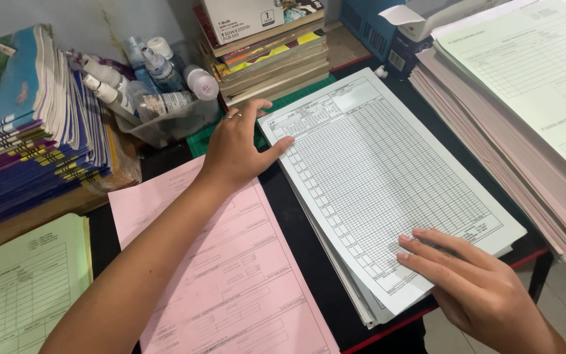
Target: Sorting and reviewing printed forms and documents on a desk
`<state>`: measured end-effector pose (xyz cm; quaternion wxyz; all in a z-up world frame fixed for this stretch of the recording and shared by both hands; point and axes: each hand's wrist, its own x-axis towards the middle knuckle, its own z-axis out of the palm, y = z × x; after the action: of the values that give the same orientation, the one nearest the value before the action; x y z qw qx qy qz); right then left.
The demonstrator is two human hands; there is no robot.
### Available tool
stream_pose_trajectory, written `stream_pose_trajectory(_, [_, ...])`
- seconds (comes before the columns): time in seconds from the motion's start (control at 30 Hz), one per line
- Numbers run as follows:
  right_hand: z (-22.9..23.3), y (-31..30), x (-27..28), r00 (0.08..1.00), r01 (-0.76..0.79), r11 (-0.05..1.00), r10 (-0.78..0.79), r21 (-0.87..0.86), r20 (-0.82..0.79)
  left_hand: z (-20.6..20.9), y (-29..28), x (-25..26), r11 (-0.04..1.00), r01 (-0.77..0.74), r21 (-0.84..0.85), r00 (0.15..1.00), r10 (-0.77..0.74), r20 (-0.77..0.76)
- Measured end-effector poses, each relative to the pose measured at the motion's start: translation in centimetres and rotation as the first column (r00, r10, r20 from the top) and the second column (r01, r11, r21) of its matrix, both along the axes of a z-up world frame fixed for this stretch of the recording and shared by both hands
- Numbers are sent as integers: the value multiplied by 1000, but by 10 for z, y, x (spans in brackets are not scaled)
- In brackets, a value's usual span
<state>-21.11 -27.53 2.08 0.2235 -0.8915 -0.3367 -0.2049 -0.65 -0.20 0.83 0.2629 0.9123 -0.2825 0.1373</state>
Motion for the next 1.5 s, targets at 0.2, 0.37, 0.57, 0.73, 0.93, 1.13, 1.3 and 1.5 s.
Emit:
stream_pose_trajectory(0.2, [1, 2, 1, 1000, 1, 1000, -1, 4, -1, -1, 0, 1, 1000, -9, -6, 1000, 9, -2])
stream_pose_trajectory(0.37, [0, -2, 1, 1000, 0, 999, 0, -40, -1, 0, 0, -1, 1000, 2, -10, 1000, -2, 5])
stream_pose_trajectory(0.57, [4, -3, -4, 997, 74, 997, -74, 9, -15, 0, 0, 0, 1000, -4, -7, 1000, 4, -1])
stream_pose_trajectory(0.73, [3, -27, 5, 987, 159, 987, -159, -2, 38, -1, -1, 1, 1000, -5, 0, 1000, 5, 9])
stream_pose_trajectory(0.93, [-9, -42, 7, 927, 361, 921, -372, -144, -54, -4, 0, 2, 1000, 7, 1, 998, -7, 56])
stream_pose_trajectory(1.13, [-13, -44, 6, 909, 391, 897, -412, -205, -70, -4, 0, 2, 1000, 24, -14, 999, -23, 40])
stream_pose_trajectory(1.3, [-14, -46, 8, 896, 414, 884, -438, -215, -72, -1, -1, 0, 1000, 28, -15, 999, -28, 17])
stream_pose_trajectory(1.5, [-18, -48, 8, 893, 416, 880, -443, -227, -82, -1, -1, 0, 1000, 18, -2, 1000, -17, 24])
